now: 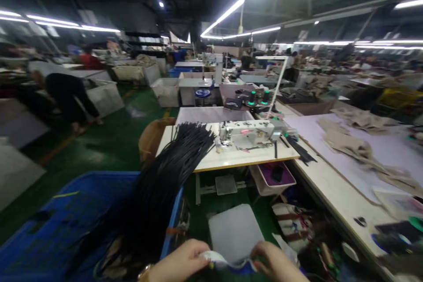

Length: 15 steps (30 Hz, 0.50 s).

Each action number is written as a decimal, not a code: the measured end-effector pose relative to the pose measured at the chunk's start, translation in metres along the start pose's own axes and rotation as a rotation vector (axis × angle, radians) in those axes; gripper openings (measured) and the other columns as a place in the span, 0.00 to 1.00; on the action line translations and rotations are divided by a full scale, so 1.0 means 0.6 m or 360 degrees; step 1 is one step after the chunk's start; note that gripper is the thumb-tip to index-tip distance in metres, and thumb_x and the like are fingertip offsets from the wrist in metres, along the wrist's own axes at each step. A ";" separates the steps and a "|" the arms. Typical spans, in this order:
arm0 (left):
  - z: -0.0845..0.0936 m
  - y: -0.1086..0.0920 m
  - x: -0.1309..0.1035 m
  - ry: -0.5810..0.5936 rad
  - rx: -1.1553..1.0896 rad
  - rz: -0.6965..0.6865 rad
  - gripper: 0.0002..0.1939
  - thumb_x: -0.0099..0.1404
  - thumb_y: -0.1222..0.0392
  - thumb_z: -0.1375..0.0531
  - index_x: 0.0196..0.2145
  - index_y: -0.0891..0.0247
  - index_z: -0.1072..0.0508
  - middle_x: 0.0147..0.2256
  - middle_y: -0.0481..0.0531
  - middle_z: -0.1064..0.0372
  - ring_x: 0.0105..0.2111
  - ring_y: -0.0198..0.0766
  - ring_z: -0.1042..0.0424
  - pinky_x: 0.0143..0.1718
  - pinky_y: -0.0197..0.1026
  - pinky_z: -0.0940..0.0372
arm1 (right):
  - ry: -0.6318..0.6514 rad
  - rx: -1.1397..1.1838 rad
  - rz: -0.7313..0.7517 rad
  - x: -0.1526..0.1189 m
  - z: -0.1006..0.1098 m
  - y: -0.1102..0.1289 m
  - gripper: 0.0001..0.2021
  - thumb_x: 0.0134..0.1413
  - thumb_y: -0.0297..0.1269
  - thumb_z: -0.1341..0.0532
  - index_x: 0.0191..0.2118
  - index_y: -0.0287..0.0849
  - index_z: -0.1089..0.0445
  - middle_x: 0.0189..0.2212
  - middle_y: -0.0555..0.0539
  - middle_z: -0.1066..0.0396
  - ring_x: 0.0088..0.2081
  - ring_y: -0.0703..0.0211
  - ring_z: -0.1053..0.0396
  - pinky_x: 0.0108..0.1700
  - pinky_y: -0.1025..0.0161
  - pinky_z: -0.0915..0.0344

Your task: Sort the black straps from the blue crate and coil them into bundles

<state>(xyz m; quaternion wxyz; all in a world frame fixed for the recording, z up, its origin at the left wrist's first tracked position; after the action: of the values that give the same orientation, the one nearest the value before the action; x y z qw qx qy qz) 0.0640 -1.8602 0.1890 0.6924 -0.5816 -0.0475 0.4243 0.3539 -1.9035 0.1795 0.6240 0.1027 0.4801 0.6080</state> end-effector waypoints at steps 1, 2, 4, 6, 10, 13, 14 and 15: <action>0.018 0.016 -0.020 -0.0034 -0.0008 0.0010 0.12 0.60 0.56 0.47 0.29 0.63 0.26 0.25 0.45 0.33 0.28 0.35 0.37 0.27 0.35 0.47 | 0.0125 0.0089 0.0107 0.030 -0.045 0.048 0.21 0.44 0.36 0.37 0.48 0.52 0.30 0.50 0.46 0.32 0.51 0.49 0.37 0.56 0.59 0.46; 0.036 0.028 -0.038 -0.0062 -0.0024 0.0004 0.12 0.60 0.57 0.47 0.29 0.63 0.26 0.25 0.45 0.33 0.28 0.34 0.37 0.26 0.35 0.47 | 0.0299 0.0214 0.0224 0.057 -0.089 0.099 0.28 0.43 0.36 0.36 0.54 0.55 0.37 0.55 0.49 0.37 0.55 0.51 0.40 0.58 0.60 0.49; 0.072 0.047 -0.071 -0.0142 -0.0072 -0.0007 0.11 0.60 0.58 0.47 0.28 0.62 0.26 0.26 0.45 0.31 0.28 0.35 0.36 0.27 0.35 0.47 | 0.0575 0.0428 0.0427 0.105 -0.166 0.193 0.32 0.42 0.40 0.35 0.56 0.53 0.40 0.54 0.50 0.37 0.54 0.53 0.39 0.55 0.63 0.45; 0.114 0.072 -0.102 -0.0313 -0.0073 0.0052 0.09 0.59 0.59 0.46 0.28 0.62 0.27 0.28 0.46 0.31 0.30 0.36 0.34 0.29 0.35 0.46 | 0.0760 0.0521 0.0500 0.156 -0.222 0.255 0.21 0.45 0.45 0.36 0.47 0.47 0.32 0.40 0.49 0.29 0.41 0.58 0.33 0.42 0.66 0.38; 0.206 0.171 -0.168 -0.0726 -0.0074 0.0305 0.11 0.58 0.54 0.44 0.28 0.64 0.27 0.27 0.47 0.31 0.31 0.37 0.34 0.31 0.35 0.44 | 0.0971 0.0699 0.0262 0.275 -0.261 0.254 0.18 0.49 0.53 0.42 0.32 0.41 0.30 0.16 0.55 0.42 0.18 0.70 0.47 0.20 0.71 0.52; 0.282 0.281 -0.211 -0.0917 -0.0204 0.0451 0.17 0.58 0.47 0.46 0.31 0.64 0.26 0.29 0.48 0.30 0.33 0.39 0.33 0.34 0.37 0.40 | 0.0891 0.0779 -0.0104 0.365 -0.229 0.189 0.22 0.46 0.59 0.43 0.29 0.41 0.34 0.14 0.58 0.51 0.14 0.73 0.57 0.16 0.71 0.62; 0.313 0.319 -0.222 -0.1026 -0.0260 0.0521 0.18 0.58 0.46 0.47 0.33 0.63 0.26 0.29 0.48 0.29 0.33 0.39 0.32 0.34 0.38 0.39 | 0.0732 0.0751 -0.0210 0.394 -0.209 0.166 0.23 0.45 0.60 0.44 0.27 0.42 0.36 0.14 0.59 0.52 0.14 0.73 0.59 0.16 0.71 0.64; 0.348 0.355 -0.231 -0.1187 -0.0312 0.0584 0.20 0.57 0.45 0.47 0.35 0.62 0.26 0.31 0.49 0.28 0.33 0.40 0.31 0.35 0.38 0.38 | 0.0547 0.0700 -0.0275 0.421 -0.185 0.146 0.23 0.44 0.62 0.45 0.26 0.42 0.37 0.14 0.59 0.54 0.13 0.73 0.60 0.15 0.71 0.64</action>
<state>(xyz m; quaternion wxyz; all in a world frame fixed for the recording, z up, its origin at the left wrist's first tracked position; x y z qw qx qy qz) -0.2543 -1.7972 0.1350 0.4823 -0.4503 -0.2305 0.7152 0.1648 -1.7165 0.0644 0.5456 0.0897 0.7061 0.4424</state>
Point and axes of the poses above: each hand's wrist, its own x-axis towards the middle knuckle, its own z-axis out of the back of the hand, y = z × x, the point moved 2 cm from there along x, towards the middle knuckle
